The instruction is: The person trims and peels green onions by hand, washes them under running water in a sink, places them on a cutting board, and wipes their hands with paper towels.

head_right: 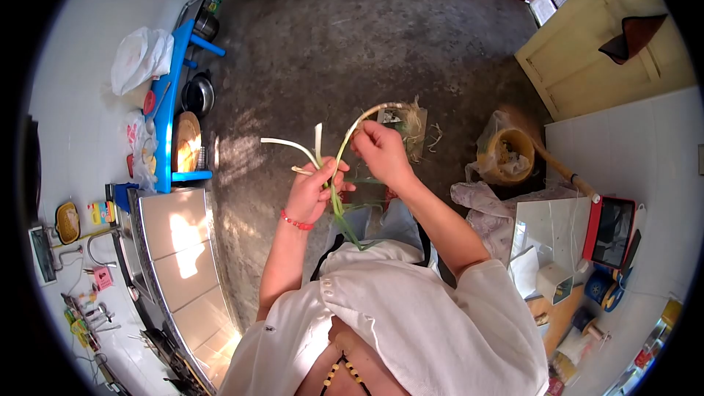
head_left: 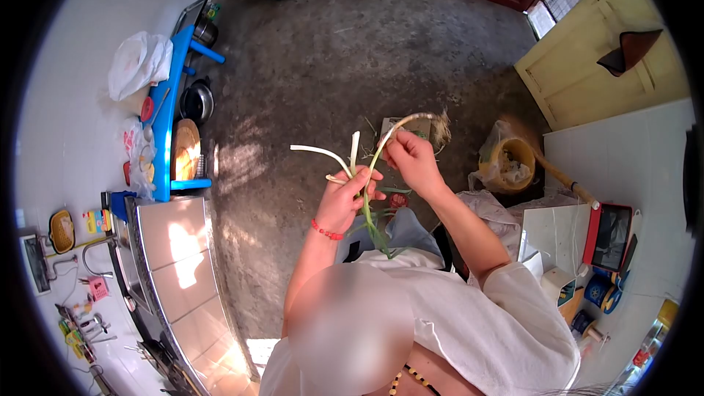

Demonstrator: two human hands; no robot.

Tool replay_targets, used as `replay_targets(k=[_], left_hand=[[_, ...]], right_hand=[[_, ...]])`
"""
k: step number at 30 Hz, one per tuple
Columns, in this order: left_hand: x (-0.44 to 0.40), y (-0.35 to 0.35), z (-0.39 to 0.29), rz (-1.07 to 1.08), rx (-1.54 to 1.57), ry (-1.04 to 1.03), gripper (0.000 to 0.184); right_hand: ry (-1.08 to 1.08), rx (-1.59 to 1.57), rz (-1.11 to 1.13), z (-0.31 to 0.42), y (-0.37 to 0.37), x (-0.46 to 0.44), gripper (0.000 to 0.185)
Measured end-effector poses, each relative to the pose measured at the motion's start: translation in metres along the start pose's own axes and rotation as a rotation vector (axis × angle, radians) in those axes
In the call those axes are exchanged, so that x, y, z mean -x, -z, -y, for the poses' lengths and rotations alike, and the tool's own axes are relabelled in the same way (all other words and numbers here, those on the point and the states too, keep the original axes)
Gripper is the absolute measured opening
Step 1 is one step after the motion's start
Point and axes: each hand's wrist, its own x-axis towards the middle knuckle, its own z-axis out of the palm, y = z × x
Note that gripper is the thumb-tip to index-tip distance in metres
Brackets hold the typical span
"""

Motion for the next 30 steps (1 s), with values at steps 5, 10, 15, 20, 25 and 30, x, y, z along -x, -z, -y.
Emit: replay_targets(k=[5,10,15,20,25,30], left_hand=[[0.006,0.007,0.004,-0.005,0.000,0.012,0.023],[0.016,0.010,0.011,-0.046,-0.045,0.050,0.022],[0.018,0.008,0.012,-0.058,-0.101,0.033,0.021],[0.023,0.015,0.011,-0.057,-0.113,0.026,0.018],[0.028,0.027,0.008,-0.119,-0.131,0.021,0.017],[0.022,0.028,-0.001,-0.129,-0.163,-0.018,0.018]], right_hand=[[-0.279,-0.765,-0.223,-0.011,0.013,-0.016,0.017],[-0.315,-1.149,-0.382,-0.027,0.031,-0.036,0.016],[-0.350,-1.359,-0.491,-0.052,0.059,-0.056,0.017],[-0.265,-1.328,-0.614,-0.060,0.093,-0.072,0.020],[-0.091,-0.602,-0.501,-0.025,0.114,-0.056,0.016],[-0.069,-0.136,0.061,-0.003,0.096,-0.031,0.024]])
